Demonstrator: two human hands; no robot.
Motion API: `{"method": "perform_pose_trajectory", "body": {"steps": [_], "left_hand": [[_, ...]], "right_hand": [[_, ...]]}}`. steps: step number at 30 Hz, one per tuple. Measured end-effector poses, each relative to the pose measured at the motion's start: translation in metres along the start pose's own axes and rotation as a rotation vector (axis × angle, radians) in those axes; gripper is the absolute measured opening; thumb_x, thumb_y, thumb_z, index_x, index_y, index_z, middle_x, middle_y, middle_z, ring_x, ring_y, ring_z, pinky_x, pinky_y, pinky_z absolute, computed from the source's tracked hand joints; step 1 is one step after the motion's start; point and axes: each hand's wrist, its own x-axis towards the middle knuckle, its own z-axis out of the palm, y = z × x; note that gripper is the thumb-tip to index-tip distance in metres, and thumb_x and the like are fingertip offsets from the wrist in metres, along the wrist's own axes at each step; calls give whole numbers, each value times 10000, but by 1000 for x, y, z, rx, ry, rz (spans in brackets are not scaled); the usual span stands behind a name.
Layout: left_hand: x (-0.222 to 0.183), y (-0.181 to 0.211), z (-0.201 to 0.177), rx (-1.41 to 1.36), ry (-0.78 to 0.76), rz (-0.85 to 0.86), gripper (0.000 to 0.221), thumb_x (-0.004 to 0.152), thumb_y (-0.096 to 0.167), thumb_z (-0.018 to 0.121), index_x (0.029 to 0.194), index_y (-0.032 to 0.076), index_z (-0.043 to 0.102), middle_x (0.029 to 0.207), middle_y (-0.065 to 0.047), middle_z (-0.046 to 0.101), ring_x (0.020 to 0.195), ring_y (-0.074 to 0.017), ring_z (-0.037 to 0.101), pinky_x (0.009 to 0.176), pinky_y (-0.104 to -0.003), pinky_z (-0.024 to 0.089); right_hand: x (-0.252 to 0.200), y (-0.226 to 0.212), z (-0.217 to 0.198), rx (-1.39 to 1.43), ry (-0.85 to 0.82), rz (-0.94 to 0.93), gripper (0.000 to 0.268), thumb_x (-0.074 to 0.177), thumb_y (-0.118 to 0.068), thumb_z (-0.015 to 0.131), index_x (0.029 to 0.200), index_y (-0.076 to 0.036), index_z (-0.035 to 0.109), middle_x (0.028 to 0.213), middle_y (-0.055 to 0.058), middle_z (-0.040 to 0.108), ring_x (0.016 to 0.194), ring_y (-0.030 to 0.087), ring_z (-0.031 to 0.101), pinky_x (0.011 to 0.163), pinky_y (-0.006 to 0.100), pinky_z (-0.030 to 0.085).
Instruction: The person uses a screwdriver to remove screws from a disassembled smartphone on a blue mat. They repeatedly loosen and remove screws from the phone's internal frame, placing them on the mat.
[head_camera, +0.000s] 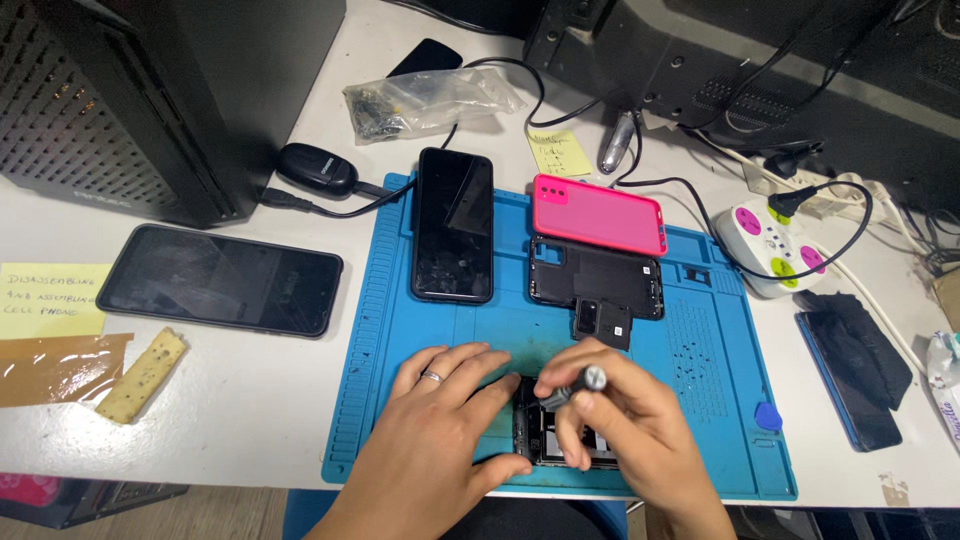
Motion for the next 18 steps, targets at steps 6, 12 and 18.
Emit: {"method": "perform_pose_trajectory", "body": {"steps": [6, 12, 18], "left_hand": [[-1, -1, 2, 0, -36, -17, 755, 777, 515, 873, 1324, 48, 646, 1437, -125, 571, 1370, -350, 460, 1106, -550, 297], [-1, 0, 0, -29, -24, -16, 693, 800, 466, 860, 1305, 36, 658, 1419, -132, 586, 1368, -349, 469, 1120, -561, 288], [-1, -2, 1, -23, -56, -26, 691, 818, 486, 843, 1321, 54, 650, 1437, -124, 577, 1380, -344, 461, 1119, -563, 278]], "right_hand": [[3, 4, 3, -10, 176, 81, 218, 899, 20, 703, 912, -40, 494, 887, 215, 666, 363, 129, 466, 338, 212, 433], [-1, -1, 1, -15, 30, 0, 151, 984, -12, 568, 1059, 92, 646, 1085, 228, 613, 493, 204, 589, 454, 264, 492], [2, 4, 0, -41, 127, 73, 194, 902, -63, 731, 949, -51, 543, 922, 187, 653, 443, 121, 487, 392, 214, 473]]}}
